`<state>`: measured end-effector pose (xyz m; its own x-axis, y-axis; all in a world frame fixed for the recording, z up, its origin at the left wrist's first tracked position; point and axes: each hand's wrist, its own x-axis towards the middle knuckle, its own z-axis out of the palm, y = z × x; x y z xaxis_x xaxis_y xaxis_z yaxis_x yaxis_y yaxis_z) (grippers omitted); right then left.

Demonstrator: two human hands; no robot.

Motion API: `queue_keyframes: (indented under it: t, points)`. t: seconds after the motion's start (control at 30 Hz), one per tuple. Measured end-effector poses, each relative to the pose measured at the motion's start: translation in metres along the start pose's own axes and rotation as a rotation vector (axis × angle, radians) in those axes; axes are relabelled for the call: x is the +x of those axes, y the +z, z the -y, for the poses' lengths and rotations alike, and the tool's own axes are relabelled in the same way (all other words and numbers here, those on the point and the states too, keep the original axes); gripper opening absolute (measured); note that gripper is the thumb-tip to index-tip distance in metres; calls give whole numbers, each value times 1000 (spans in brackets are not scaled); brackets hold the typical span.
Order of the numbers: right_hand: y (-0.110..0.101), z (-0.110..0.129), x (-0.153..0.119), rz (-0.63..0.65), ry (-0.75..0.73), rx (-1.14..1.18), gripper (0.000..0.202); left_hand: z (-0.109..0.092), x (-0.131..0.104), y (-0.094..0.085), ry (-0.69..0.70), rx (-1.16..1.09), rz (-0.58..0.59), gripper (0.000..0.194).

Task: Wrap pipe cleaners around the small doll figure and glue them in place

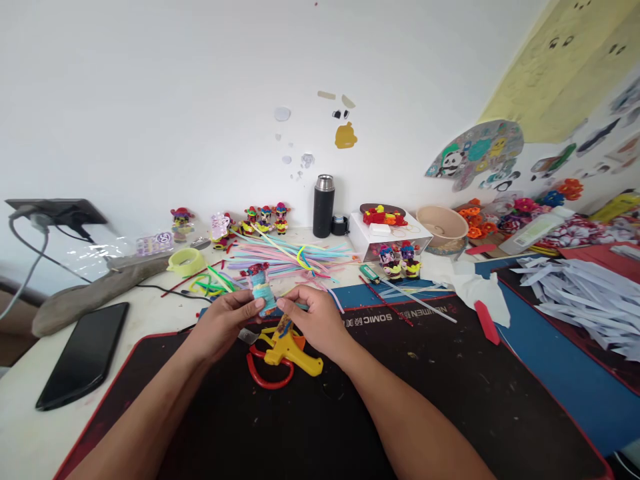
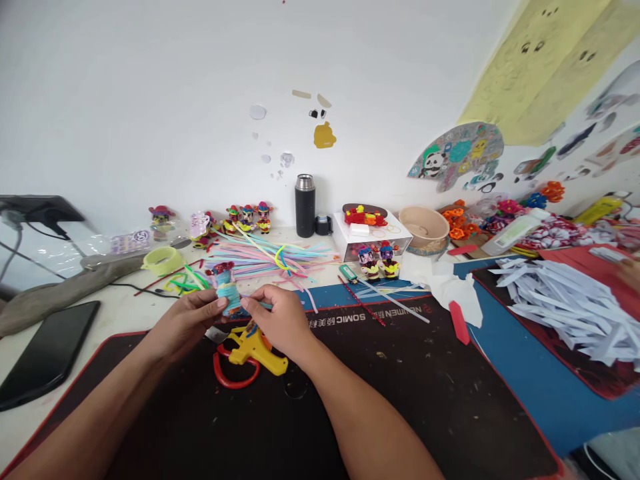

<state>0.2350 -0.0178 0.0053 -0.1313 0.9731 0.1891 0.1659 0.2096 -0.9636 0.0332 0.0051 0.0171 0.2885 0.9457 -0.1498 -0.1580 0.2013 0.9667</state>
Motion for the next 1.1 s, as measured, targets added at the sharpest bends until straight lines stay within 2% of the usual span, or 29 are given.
queue_keyframes:
  t: [0.17,0.37,0.5,0.8,0.93,1.1]
  points:
    - [2,0,0,31,27,102,27,5,0,-1,3,-66,33,33]
    - [5,1,-1,115,181,326,45,12,-2,3,25,-162,31,35]
    - [4,5,-2,218,263,437,48,15,-4,9,49,-196,33,40]
    - [3,12,-7,428,311,634,54,19,-9,16,61,-210,135,48]
    - [6,8,-6,336,307,675,50,17,-9,20,63,-197,147,44]
    - [9,5,-2,172,293,638,47,11,-7,21,74,-138,29,39]
